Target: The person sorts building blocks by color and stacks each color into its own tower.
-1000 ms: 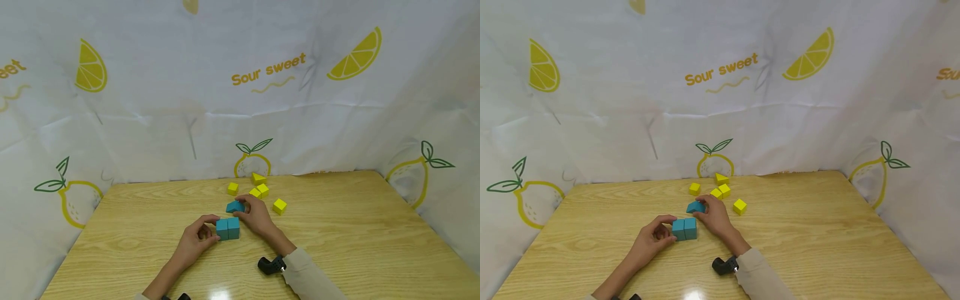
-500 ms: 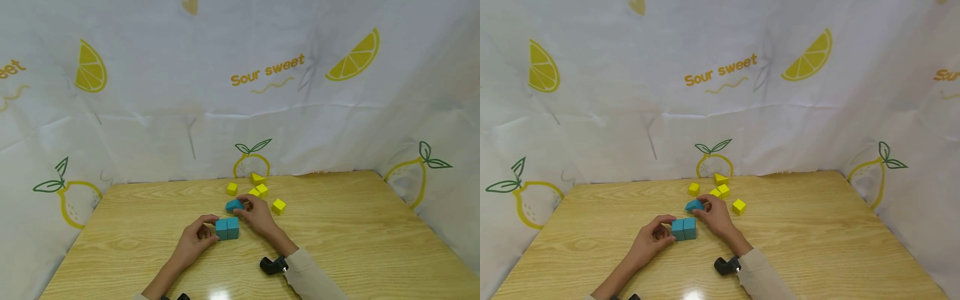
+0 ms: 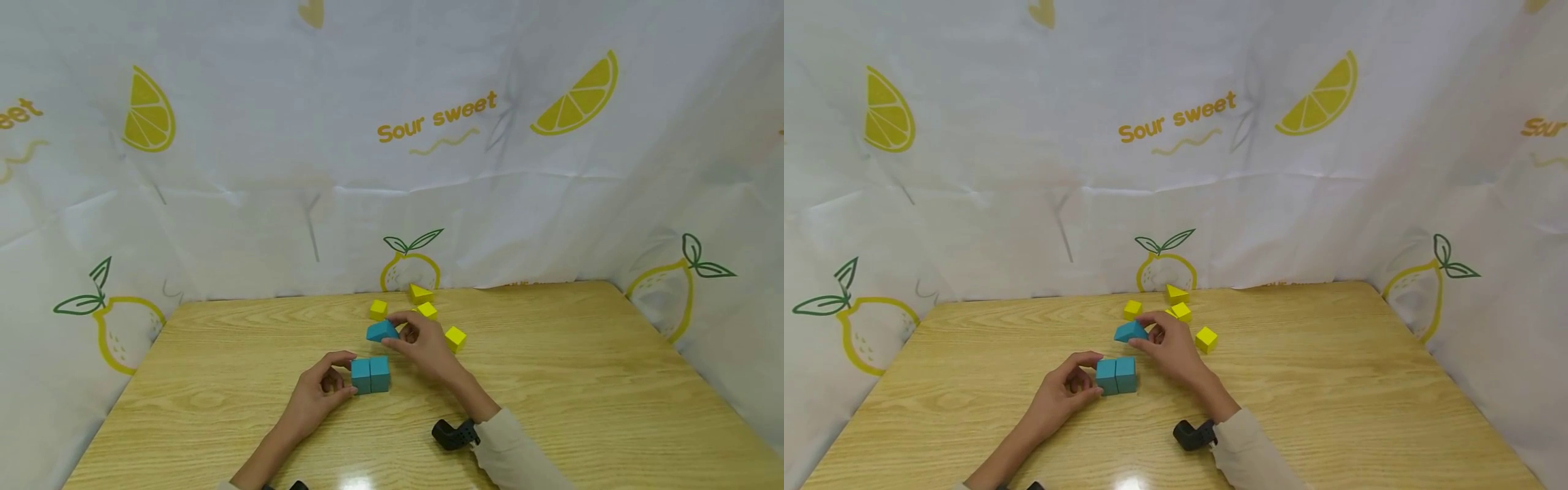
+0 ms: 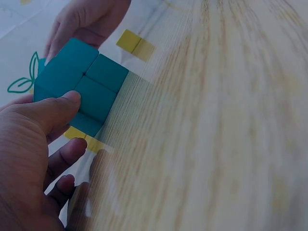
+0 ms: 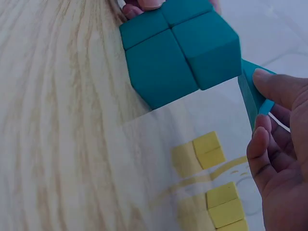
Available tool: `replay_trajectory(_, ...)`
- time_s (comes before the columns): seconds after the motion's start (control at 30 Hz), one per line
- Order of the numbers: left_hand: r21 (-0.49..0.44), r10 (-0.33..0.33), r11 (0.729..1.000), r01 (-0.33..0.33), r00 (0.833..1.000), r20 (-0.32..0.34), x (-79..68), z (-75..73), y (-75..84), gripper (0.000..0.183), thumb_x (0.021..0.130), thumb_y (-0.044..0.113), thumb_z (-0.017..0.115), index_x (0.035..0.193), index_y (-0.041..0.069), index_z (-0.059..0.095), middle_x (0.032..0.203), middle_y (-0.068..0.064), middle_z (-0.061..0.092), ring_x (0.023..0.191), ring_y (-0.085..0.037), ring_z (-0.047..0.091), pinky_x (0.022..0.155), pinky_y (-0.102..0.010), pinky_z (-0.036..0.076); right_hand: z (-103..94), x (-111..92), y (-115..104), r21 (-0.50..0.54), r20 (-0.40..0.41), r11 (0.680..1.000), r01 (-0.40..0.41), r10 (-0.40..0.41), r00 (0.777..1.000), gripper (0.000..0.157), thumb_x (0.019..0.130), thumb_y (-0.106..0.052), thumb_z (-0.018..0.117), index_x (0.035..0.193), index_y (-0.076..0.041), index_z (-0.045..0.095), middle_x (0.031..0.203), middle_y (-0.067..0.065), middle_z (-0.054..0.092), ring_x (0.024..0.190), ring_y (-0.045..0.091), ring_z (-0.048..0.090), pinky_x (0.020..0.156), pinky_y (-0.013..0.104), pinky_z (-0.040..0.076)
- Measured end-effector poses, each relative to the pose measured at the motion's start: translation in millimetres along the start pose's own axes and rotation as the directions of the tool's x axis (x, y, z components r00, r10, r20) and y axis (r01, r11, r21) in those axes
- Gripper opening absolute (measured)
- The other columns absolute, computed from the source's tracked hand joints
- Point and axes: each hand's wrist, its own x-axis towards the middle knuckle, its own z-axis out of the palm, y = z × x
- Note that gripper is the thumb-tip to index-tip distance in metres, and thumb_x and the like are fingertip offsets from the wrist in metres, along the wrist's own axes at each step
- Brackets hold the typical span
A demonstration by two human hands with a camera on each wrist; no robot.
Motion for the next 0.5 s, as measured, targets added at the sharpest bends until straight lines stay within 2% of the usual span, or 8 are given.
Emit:
replay_trajectory(0.07,0.003,0.0,1.0,0.0,1.0,-0.001,-0.1,0.9,-3.3,0.047,0.081,-0.005,0.072,0.124,0.003,0.056,0.103,-0.009,0.061,0.067,-0.024,0.054,0.057,-0.027,0.043,-2.3,-1,-5,-0.007,0.035,0.999,0.037,-0.037,0.999,0.035,0.086,-0.021,0.074,0.118,-0.012,0.063,0.097,0.002,0.062,0.071,0.014,0.055,0.064,0.027,0.049)
replay_trajectory(0.2,0.018,-0.021,1.0,0.021,1.0,-0.007,-1.2,4.1,-21.0,0.05,0.081,-0.004,0.073,0.126,0.01,0.056,0.105,-0.006,0.061,0.067,-0.023,0.054,0.058,-0.027,0.042,-3.9,-2,-10,-0.017,0.088,0.991,0.136,-0.134,0.987,0.033,0.085,-0.021,0.074,0.116,-0.012,0.064,0.087,0.003,0.061,0.069,0.013,0.055,0.063,0.028,0.049)
replay_trajectory(0.3,0.022,-0.031,0.999,0.032,0.999,-0.007,-1.8,5.5,-32.1,0.051,0.082,0.001,0.073,0.127,0.016,0.055,0.106,-0.001,0.06,0.068,-0.019,0.053,0.059,-0.026,0.041,-4.6,-3,-11,-0.003,0.119,0.981,0.193,-0.191,0.974,0.034,0.085,-0.021,0.074,0.116,-0.011,0.064,0.087,0.003,0.06,0.068,0.012,0.054,0.062,0.028,0.049)
replay_trajectory(0.5,0.005,-0.009,1.0,0.009,1.0,-0.001,-2.4,4.8,-35.9,0.049,0.083,0.009,0.074,0.126,0.024,0.056,0.106,0.004,0.06,0.068,-0.013,0.053,0.06,-0.025,0.042,-6.1,-4,-14,-0.01,0.17,0.954,0.301,-0.295,0.94,0.035,0.084,-0.022,0.075,0.116,-0.014,0.063,0.097,-0.004,0.06,0.068,0.008,0.052,0.06,0.025,0.047)
